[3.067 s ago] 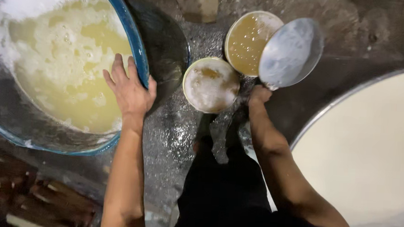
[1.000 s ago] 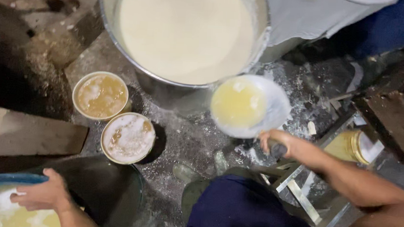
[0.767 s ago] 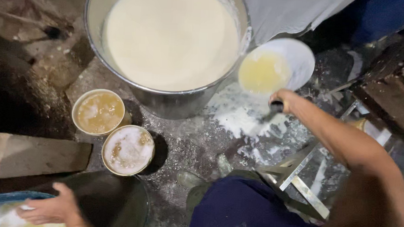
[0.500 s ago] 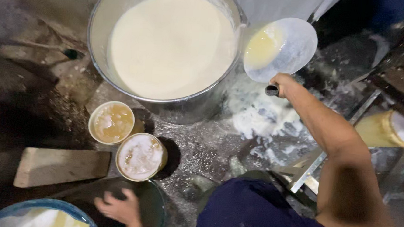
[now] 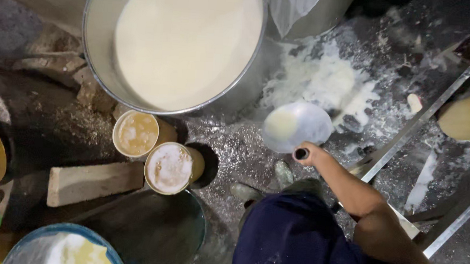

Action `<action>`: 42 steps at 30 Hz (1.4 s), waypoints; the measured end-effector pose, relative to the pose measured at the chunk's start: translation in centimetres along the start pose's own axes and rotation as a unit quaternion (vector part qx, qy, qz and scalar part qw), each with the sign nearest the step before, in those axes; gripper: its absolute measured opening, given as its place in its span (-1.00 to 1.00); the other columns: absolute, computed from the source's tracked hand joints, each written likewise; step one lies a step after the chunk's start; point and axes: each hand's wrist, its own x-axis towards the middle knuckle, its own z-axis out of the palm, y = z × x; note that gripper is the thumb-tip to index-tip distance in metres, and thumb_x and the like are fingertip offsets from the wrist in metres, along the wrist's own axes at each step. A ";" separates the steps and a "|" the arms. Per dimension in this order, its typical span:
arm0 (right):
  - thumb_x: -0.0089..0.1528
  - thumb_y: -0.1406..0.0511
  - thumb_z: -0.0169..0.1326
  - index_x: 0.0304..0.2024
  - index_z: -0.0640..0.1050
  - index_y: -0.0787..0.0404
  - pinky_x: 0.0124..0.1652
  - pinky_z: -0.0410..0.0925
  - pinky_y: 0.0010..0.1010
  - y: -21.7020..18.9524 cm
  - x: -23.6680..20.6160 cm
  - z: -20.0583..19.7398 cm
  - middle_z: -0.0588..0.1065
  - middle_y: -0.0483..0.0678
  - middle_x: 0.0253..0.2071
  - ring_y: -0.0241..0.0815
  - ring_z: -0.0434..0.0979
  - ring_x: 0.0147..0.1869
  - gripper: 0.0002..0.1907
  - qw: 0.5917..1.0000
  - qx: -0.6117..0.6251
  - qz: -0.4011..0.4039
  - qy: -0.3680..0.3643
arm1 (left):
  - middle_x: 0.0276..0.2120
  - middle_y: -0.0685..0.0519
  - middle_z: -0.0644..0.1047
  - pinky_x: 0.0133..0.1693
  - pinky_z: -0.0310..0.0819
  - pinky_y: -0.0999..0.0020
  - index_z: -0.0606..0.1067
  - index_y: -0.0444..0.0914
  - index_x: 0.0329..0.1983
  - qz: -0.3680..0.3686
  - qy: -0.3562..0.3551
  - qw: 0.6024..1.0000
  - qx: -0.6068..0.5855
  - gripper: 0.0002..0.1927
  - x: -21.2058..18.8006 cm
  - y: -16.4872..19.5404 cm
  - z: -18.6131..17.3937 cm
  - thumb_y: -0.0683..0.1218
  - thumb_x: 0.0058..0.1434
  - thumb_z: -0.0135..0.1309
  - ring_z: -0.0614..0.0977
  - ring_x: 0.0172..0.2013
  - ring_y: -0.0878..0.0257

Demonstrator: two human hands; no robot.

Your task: The person uses a ladle to scoop a yellowish liquid from a blue tub and pours it into a large metal pot containing a white liquid. They stir the mixture in the pot and repeat the scooping and pouring process several times.

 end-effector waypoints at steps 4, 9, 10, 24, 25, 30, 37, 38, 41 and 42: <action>0.21 0.37 -0.01 -0.35 0.41 0.17 -0.42 0.51 -0.28 -0.4 2.9 -2.1 0.42 -0.09 -0.46 -0.18 0.52 -0.46 -0.96 0.999 -0.039 0.004 0.008 | -0.01 -0.32 0.53 0.06 0.45 0.02 0.49 -0.46 0.10 -0.001 0.031 0.999 -0.036 -0.39 -0.5 0.5 0.8 0.09 0.16 0.21 0.57 -0.01 -0.18; 0.20 0.36 0.06 -0.34 0.44 0.13 -0.45 0.46 -0.21 -3.3 2.1 -0.5 0.46 -0.10 -0.45 -0.16 0.54 -0.45 -0.95 0.987 -0.097 -0.106 0.076 | -0.09 -0.27 0.61 0.00 0.48 0.09 0.52 -0.46 0.08 0.040 0.098 0.990 -0.097 -0.42 2.0 3.8 -0.1 0.08 0.16 0.21 0.64 -0.09 -0.10; 0.15 0.46 0.03 -0.35 0.42 0.17 -0.52 0.42 -0.18 -3.8 1.5 0.1 0.43 -0.07 -0.47 -0.12 0.51 -0.48 -0.90 0.974 -0.115 -0.194 0.029 | -0.11 -0.26 0.63 -0.02 0.49 0.11 0.53 -0.46 0.08 0.055 0.111 0.986 -0.112 -0.42 2.4 4.9 -0.3 0.08 0.16 0.20 0.65 -0.10 -0.09; 0.17 0.50 0.19 -0.01 0.33 0.31 -0.08 0.43 -0.22 -6.6 -7.1 -0.4 0.44 0.06 -0.11 -0.08 0.52 -0.09 -0.60 0.474 -0.208 -0.838 0.172 | -0.03 -0.33 0.63 0.11 0.46 0.12 0.50 -0.47 0.12 0.093 0.091 0.988 -0.084 -0.32 4.5 10.8 -5.3 0.19 0.18 0.17 0.66 0.04 -0.12; 0.17 0.51 0.23 -0.02 0.36 0.35 -0.03 0.43 -0.10 -6.3 -7.6 -1.1 0.47 0.15 -0.13 0.02 0.53 -0.08 -0.61 0.384 -0.246 -0.851 0.261 | -0.03 -0.32 0.63 0.12 0.46 0.13 0.50 -0.48 0.11 0.090 0.078 0.989 -0.092 -0.30 4.7 10.0 -5.6 0.22 0.19 0.16 0.66 0.04 -0.11; 0.31 0.43 0.24 0.15 0.35 0.38 0.08 0.38 0.08 -2.7 -9.6 -2.8 0.50 0.39 0.01 0.43 0.52 0.10 -0.56 0.306 -0.326 -0.829 0.335 | 0.03 -0.31 0.61 0.16 0.44 0.08 0.55 -0.43 0.10 0.001 0.079 0.993 -0.092 -0.34 6.0 4.0 -7.3 0.18 0.14 0.17 0.61 0.12 -0.14; 0.29 0.46 0.17 0.06 0.28 0.45 0.06 0.36 0.13 5.2 -9.2 2.6 0.47 0.40 -0.01 0.47 0.52 0.08 -0.60 0.327 -0.390 -0.811 0.288 | 0.14 -0.37 0.45 0.20 0.28 -0.07 0.52 -0.36 0.14 -0.057 0.076 0.995 -0.009 -0.34 9.8 -2.6 -12.1 0.26 0.25 0.06 0.43 0.21 -0.32; 0.30 0.47 0.17 0.06 0.28 0.46 0.04 0.37 0.12 6.2 -9.0 3.8 0.48 0.39 -0.01 0.45 0.53 0.07 -0.60 0.339 -0.394 -0.811 0.270 | 0.09 -0.37 0.49 0.17 0.32 -0.05 0.54 -0.37 0.08 -0.062 0.096 0.992 -0.061 -0.38 10.1 -3.2 -12.7 0.23 0.21 0.09 0.47 0.17 -0.32; 0.29 0.49 0.16 0.08 0.31 0.44 0.16 0.54 -0.15 8.7 -8.3 8.7 0.49 0.32 0.11 0.21 0.62 0.16 -0.62 0.306 -0.413 -0.841 0.170 | -0.07 -0.33 0.60 0.08 0.43 -0.01 0.60 -0.37 -0.10 -0.063 0.135 0.975 -0.167 -0.49 10.2 -3.6 -15.0 0.16 0.15 0.15 0.58 0.02 -0.28; 0.33 0.46 0.19 0.11 0.32 0.43 0.13 0.55 -0.20 9.4 -8.0 10.6 0.50 0.29 0.10 0.15 0.62 0.14 -0.61 0.336 -0.416 -0.828 0.166 | -0.15 -0.31 0.63 0.04 0.45 0.00 0.60 -0.37 -0.18 -0.059 0.136 0.973 -0.176 -0.53 10.1 -3.6 -15.6 0.15 0.15 0.15 0.62 -0.05 -0.25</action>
